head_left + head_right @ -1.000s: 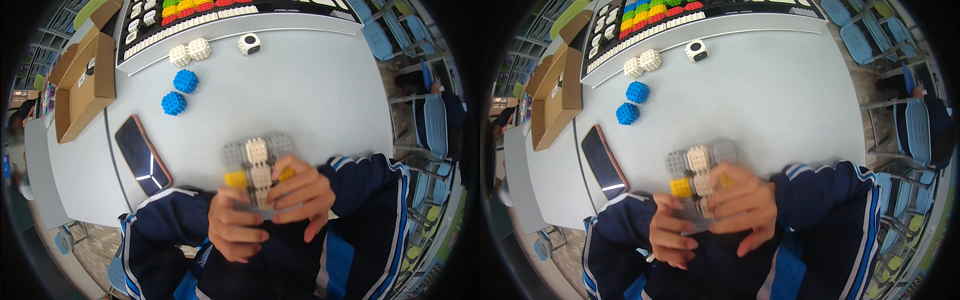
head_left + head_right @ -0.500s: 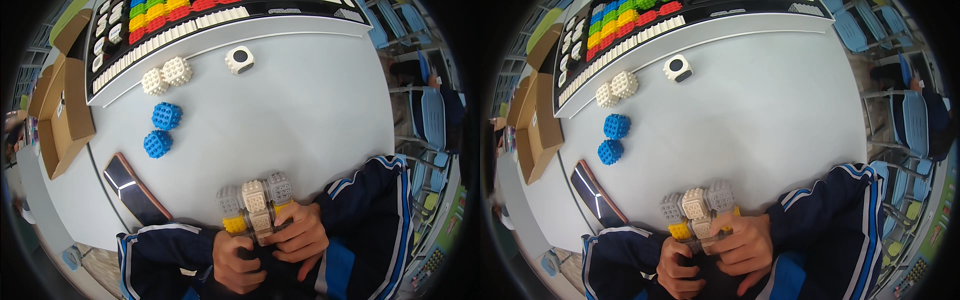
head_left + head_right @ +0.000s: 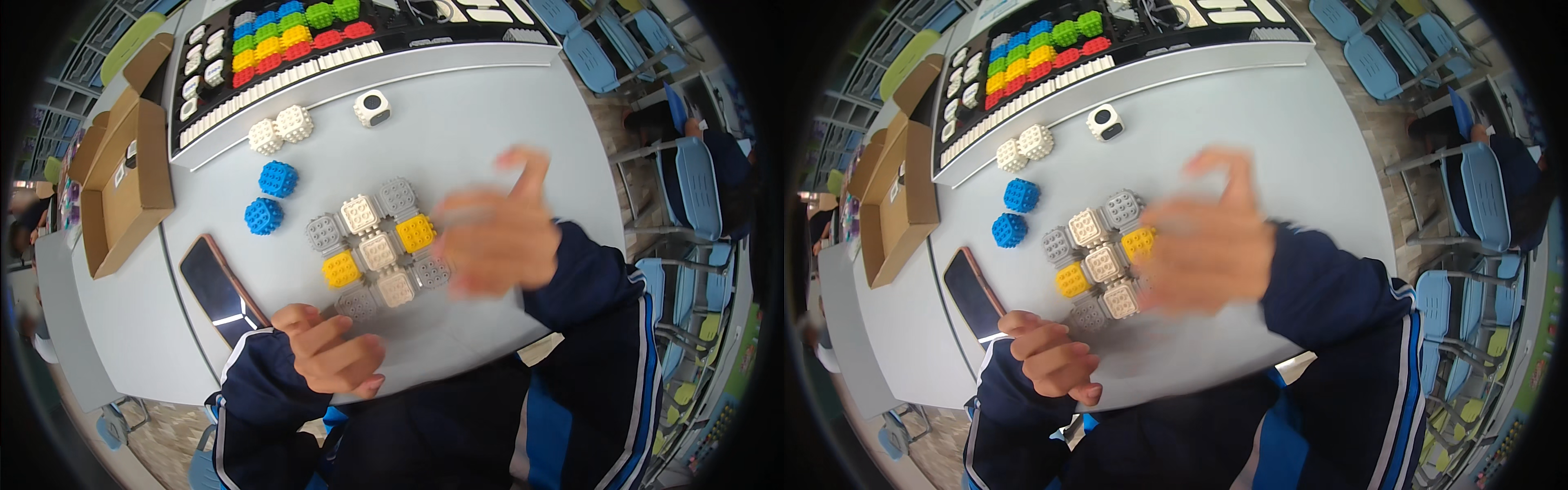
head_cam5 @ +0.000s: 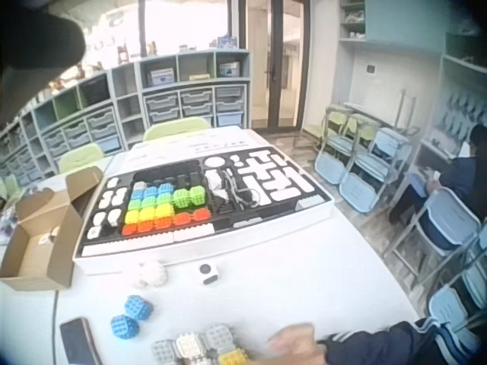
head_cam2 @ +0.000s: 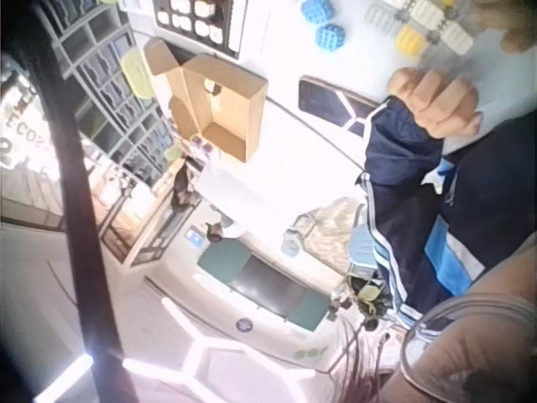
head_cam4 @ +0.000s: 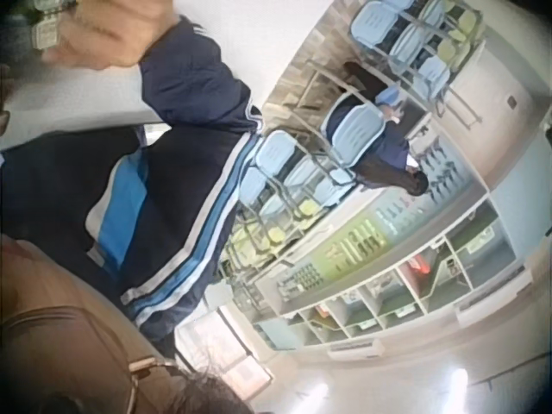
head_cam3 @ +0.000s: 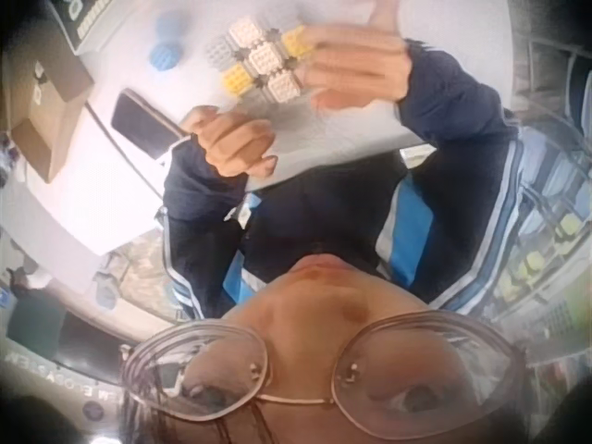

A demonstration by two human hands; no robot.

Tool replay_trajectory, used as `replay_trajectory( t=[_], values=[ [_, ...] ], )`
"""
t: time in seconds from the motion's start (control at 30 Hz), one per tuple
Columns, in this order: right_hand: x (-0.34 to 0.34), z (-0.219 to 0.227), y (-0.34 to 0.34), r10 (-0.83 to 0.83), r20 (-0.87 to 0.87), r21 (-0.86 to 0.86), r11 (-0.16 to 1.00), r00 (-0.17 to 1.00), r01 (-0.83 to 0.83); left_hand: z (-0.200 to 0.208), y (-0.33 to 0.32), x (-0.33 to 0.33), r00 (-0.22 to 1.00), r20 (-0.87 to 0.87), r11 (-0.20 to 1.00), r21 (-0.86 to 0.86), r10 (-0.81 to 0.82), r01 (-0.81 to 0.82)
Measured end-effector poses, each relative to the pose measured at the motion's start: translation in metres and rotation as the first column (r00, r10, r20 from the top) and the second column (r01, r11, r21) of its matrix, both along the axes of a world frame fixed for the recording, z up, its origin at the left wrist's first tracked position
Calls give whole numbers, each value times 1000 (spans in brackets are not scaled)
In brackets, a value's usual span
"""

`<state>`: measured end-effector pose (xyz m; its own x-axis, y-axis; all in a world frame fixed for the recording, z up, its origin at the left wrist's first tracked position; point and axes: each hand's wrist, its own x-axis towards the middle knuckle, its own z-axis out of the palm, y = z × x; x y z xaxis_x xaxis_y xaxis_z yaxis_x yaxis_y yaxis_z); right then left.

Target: The person assembles a modular structure using interlocking plastic blocks. They connect gray, yellow, and white pieces into a 3x3 grid, then add a small white cube with a black circle to the top center.

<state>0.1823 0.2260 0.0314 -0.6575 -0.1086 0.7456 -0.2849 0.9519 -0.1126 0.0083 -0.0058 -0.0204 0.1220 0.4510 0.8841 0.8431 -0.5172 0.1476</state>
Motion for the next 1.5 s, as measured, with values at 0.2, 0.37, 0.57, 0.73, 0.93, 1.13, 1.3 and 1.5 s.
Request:
replay_trajectory(
  t=[0.2, 0.37, 0.57, 0.73, 0.93, 1.13, 1.3, 1.5],
  values=[
    [-51, 38, 116, -597, 298, -330, 668, 745, 667, -2, -24, -3, 994, -75, 997, -11, 73, -74],
    [-113, 45, 142, -656, 624, 17, 556, 425, 831, 1, -29, -1, 992, -77, 993, -42, 103, -106],
    [-132, 56, 134, -678, 715, 189, 422, 170, 887, 0, -16, 2, 992, 25, 992, 29, 125, -126],
    [-170, 32, 157, -645, 756, 202, 399, 117, 895, 7, -25, -2, 993, -22, 993, -20, 115, -115],
    [-146, 22, 181, -741, 633, 141, 393, 222, 909, 9, -20, -3, 998, -30, 998, -30, 56, -57],
    [-77, 72, 50, -398, 406, -310, 787, 823, 533, 13, -36, -4, 984, 82, 985, -83, 161, -154],
    [23, 34, -66, 131, 305, -526, 849, 943, 52, 12, -23, 10, 975, 207, 988, -143, 85, -56],
    [32, -23, -103, 355, 111, -637, 742, 928, -207, 17, -24, 17, 995, -84, 986, -160, -50, 36]
  ],
)
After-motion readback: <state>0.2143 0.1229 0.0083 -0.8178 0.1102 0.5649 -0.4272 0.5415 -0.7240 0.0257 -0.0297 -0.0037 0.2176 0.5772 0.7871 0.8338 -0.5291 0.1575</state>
